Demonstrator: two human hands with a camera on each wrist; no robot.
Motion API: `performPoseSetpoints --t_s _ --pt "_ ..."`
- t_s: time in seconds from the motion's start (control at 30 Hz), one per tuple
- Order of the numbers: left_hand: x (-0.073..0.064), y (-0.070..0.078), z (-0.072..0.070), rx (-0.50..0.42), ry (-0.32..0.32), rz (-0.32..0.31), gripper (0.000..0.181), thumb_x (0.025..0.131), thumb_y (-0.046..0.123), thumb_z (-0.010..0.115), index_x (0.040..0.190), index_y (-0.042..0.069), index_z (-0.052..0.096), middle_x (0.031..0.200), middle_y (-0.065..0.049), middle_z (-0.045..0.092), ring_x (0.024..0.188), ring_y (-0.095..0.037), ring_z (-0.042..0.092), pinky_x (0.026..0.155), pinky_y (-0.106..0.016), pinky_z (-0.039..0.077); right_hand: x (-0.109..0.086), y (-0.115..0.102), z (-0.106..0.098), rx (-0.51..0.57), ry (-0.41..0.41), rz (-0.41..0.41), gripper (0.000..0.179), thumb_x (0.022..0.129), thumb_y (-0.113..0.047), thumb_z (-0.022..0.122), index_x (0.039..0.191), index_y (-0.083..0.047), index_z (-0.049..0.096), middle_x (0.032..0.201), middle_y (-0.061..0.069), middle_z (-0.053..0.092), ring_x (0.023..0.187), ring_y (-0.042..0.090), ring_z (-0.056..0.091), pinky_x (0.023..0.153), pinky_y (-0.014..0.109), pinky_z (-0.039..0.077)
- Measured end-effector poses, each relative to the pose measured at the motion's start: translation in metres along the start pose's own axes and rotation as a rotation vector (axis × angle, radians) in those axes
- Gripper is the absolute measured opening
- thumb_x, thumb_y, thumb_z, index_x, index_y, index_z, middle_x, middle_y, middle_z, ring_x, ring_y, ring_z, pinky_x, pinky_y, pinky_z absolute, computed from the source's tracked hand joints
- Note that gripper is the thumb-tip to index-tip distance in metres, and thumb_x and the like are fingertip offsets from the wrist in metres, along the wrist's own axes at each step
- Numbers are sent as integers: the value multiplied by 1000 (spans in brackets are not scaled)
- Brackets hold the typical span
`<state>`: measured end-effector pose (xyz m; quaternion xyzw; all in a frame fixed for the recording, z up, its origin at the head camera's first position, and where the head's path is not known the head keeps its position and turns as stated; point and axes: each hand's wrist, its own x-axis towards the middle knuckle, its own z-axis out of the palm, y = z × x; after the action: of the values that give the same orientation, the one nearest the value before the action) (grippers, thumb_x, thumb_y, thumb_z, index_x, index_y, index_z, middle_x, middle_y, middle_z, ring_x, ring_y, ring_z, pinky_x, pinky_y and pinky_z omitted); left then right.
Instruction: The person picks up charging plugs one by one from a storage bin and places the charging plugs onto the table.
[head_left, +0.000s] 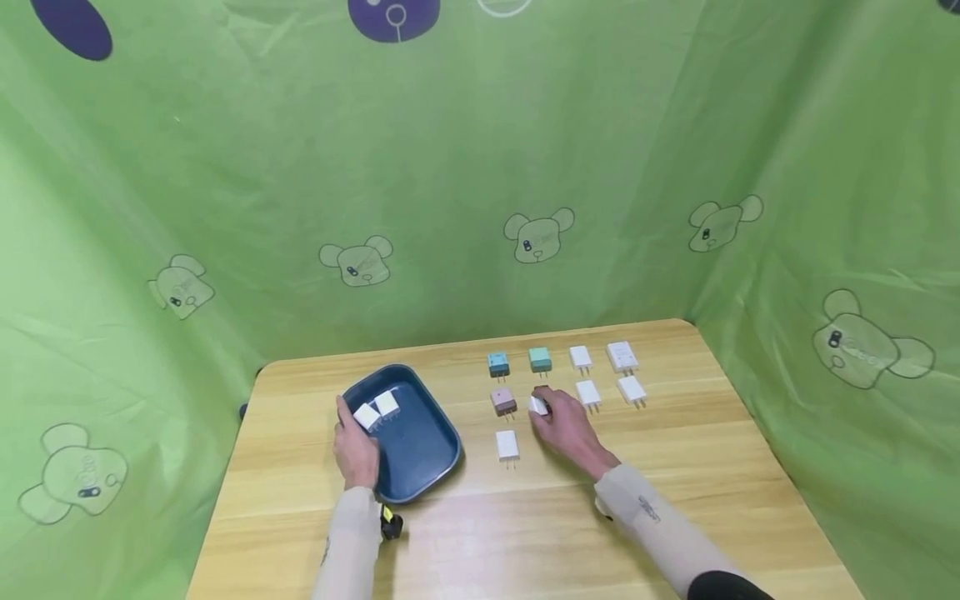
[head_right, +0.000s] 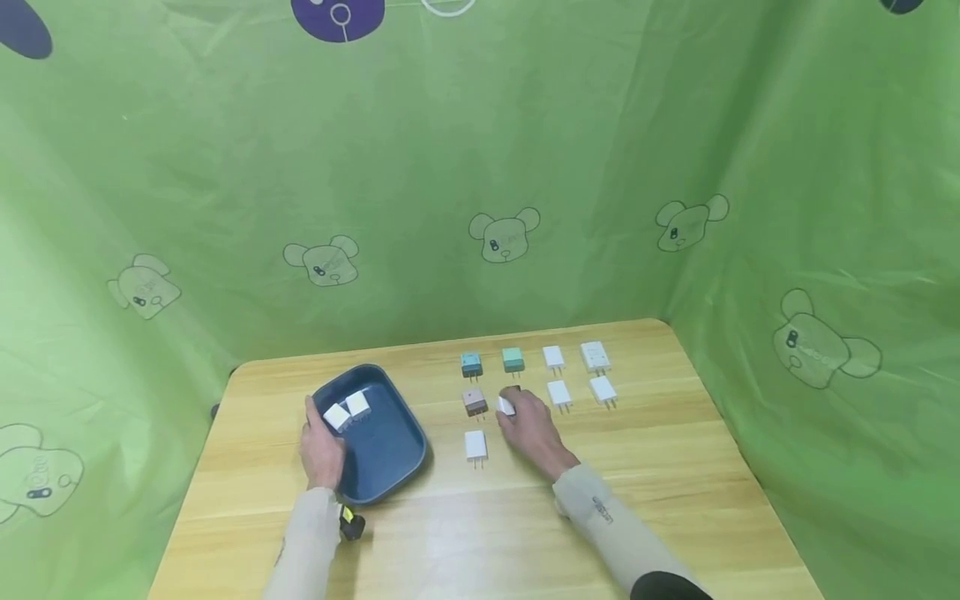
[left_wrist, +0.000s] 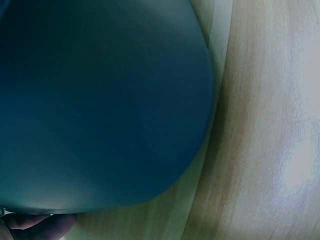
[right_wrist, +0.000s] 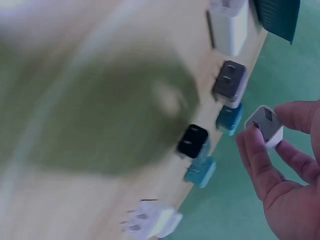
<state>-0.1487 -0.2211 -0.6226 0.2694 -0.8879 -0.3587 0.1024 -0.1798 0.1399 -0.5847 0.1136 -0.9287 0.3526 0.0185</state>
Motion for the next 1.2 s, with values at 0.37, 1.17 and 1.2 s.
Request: performPoseSetpoints --t_s 0.37,1.17,1.2 --pt "-1 1 0 -12 2 2 106 79 -14 60 165 20 7 142 -36 49 120 -54 57 106 -62 48 -13 19 4 0 -30 76 44 90 -10 71 131 1 63 116 24 70 98 32 69 83 42 63" --pt "0 1 1 1 -7 -13 103 81 -13 59 165 19 9 143 -36 49 121 -54 57 106 -62 48 -31 29 20 -62 -40 165 47 87 -11 73 131 0 63 100 19 68 82 24 64 70 37 60" --pt "0 1 1 3 -5 -11 103 80 -13 59 165 18 10 143 -36 49 121 -54 57 106 -62 48 -32 29 20 -62 -39 166 47 87 -11 73 131 0 63 99 18 68 81 23 63 69 36 59"
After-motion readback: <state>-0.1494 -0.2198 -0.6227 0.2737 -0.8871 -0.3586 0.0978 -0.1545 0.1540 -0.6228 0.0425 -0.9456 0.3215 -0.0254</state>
